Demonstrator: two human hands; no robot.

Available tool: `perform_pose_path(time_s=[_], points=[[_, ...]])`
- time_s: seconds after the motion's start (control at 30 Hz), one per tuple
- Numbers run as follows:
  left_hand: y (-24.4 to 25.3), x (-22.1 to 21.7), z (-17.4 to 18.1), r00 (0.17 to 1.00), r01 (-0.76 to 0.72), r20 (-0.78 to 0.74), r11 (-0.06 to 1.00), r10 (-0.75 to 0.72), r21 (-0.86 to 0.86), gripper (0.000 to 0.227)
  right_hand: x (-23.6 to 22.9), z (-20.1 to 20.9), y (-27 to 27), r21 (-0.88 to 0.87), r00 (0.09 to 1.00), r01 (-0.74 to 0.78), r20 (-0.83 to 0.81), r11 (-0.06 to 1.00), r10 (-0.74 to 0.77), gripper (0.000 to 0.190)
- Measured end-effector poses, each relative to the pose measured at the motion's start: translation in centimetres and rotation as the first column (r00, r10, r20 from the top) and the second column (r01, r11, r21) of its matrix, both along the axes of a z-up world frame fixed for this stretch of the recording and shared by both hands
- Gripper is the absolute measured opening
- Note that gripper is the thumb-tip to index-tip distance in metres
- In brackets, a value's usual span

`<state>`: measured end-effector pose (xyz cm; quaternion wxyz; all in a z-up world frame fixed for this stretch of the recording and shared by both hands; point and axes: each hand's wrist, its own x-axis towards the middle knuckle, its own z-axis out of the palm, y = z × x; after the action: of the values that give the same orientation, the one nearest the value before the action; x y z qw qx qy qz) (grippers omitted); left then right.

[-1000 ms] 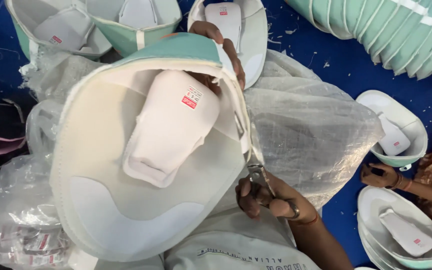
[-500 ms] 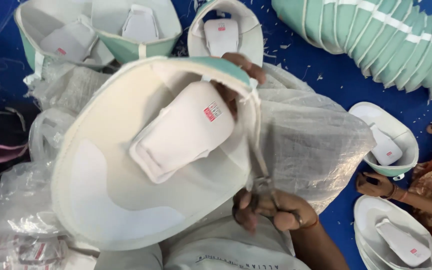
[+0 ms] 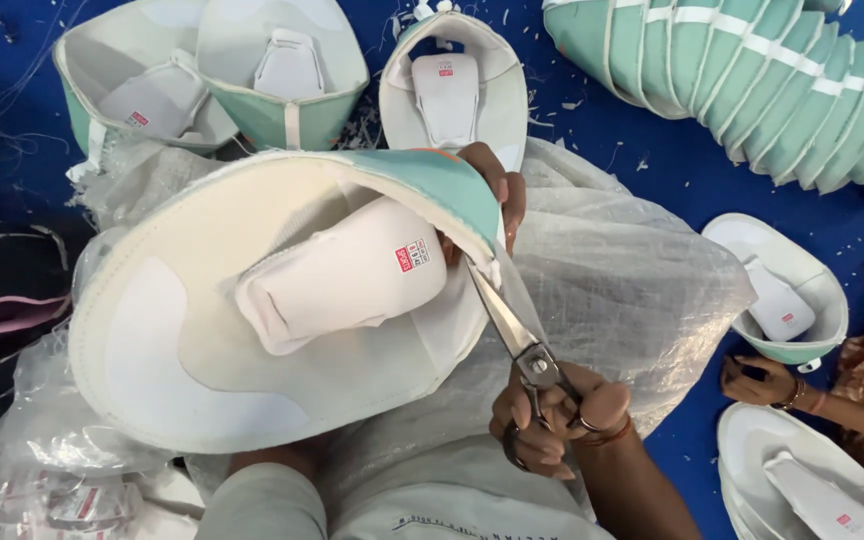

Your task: The person uses scissors to trim excess material from the edges of white and teal slippers. They handle the slippers one by one, cutting away loose threads and plastic pieces, and then place the finished items into a stack.

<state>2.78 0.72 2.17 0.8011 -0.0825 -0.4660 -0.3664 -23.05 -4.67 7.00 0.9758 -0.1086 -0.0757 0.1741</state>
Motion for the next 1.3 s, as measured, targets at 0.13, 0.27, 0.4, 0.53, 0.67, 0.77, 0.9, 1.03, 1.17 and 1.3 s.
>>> perform_pose_path(time_s=[0.13, 0.27, 0.4, 0.53, 0.67, 0.77, 0.9, 1.03, 1.17, 1.3], points=[[0.3, -0.2, 0.2, 1.0, 0.005, -0.03, 1.0, -0.004, 0.021, 0.045, 0.1, 1.1, -0.2, -0.017, 0.998, -0.052, 0.024, 0.999, 0.052, 0.082], [0.2, -0.5, 0.2, 0.998, 0.016, -0.068, 0.999, -0.014, 0.036, 0.044, 0.9, 1.0, -0.4, -0.135, 0.995, -0.048, 0.075, 0.99, 0.059, 0.08], [-0.4, -0.1, 0.0, 0.995, 0.026, -0.096, 0.999, -0.021, 0.047, 0.043, 1.0, 1.6, -0.4, -0.283, 0.998, 0.028, 0.069, 0.959, -0.009, 0.076], [-1.1, 0.8, -1.0, 0.998, -0.046, 0.044, 0.999, 0.047, -0.025, 0.043, 1.8, 1.7, -0.4, -0.31, 0.997, 0.059, 0.063, 0.949, -0.042, 0.073], [-1.5, 0.9, 0.1, 0.995, 0.056, 0.085, 0.997, -0.052, -0.046, 0.047, 0.2, 0.2, -0.3, -0.412, 0.986, 0.134, -0.036, 0.901, -0.163, 0.062], [-1.4, 1.0, 0.9, 0.994, 0.062, 0.095, 0.995, -0.055, -0.074, 0.049, 0.6, -0.5, -0.6, -0.42, 0.983, 0.182, 0.083, 0.889, -0.162, 0.056], [0.5, 1.6, 1.4, 0.997, -0.001, 0.072, 1.0, 0.002, -0.016, 0.054, 1.6, -0.1, -0.6, -0.468, 0.987, 0.159, 0.09, 0.869, -0.132, 0.053], [1.2, 2.0, 1.7, 0.996, -0.076, 0.045, 0.996, 0.074, 0.044, 0.06, 2.1, 1.8, -0.3, -0.529, 1.0, -0.007, 0.015, 0.849, 0.017, 0.072], [1.0, 2.4, 2.5, 0.993, -0.064, 0.098, 0.998, 0.065, -0.018, 0.058, 1.8, 2.6, 0.5, -0.548, 0.996, -0.079, -0.021, 0.833, 0.081, 0.086], [2.0, 1.6, 3.4, 0.994, -0.037, 0.107, 0.999, 0.035, 0.019, 0.049, 1.0, 2.3, 0.0, -0.561, 1.0, 0.002, -0.002, 0.828, -0.004, 0.086]])
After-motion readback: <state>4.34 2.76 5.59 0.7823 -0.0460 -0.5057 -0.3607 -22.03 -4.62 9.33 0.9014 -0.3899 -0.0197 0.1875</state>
